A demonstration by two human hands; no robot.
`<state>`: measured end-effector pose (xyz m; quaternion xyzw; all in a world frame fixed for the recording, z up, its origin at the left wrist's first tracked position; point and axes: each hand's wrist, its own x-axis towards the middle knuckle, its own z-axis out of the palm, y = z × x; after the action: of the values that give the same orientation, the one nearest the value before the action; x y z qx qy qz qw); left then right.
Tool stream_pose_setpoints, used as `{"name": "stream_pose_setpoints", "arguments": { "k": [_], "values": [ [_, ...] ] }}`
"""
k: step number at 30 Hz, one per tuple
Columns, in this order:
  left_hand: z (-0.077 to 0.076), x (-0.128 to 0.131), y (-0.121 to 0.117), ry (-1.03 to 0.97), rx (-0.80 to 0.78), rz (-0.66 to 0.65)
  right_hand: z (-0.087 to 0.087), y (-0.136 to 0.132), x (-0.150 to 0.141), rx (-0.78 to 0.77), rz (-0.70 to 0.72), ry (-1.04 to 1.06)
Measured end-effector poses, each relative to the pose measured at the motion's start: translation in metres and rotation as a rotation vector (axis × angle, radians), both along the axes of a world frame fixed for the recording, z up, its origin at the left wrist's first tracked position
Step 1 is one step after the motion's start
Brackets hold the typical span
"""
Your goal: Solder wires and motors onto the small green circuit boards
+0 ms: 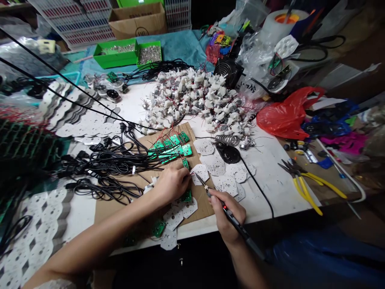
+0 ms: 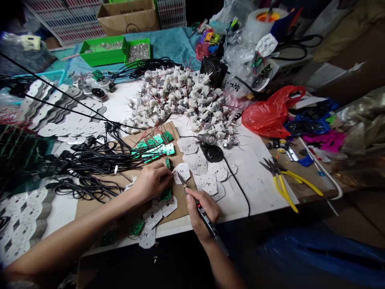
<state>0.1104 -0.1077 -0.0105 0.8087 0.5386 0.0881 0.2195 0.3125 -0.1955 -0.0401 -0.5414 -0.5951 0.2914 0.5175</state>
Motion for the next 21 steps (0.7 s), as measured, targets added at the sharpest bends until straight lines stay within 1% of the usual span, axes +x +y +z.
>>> {"name": "stream_pose_setpoints", "arguments": {
  "k": [9, 16, 21],
  "values": [
    [-0.0007, 0.0012, 0.0004, 0.045, 0.001, -0.003, 0.0025, 0.0013, 0.0008, 0.015, 0.02, -0.027],
    [-0.0001, 0.001, 0.0008, 0.034, -0.006, 0.005, 0.0023, 0.0028, -0.0015, 0.055, 0.019, -0.043],
    [0.0002, 0.0012, 0.0009, 0.035, -0.005, 0.002, 0.0003, -0.0004, 0.0007, 0.038, 0.019, 0.0]
  ]
}}
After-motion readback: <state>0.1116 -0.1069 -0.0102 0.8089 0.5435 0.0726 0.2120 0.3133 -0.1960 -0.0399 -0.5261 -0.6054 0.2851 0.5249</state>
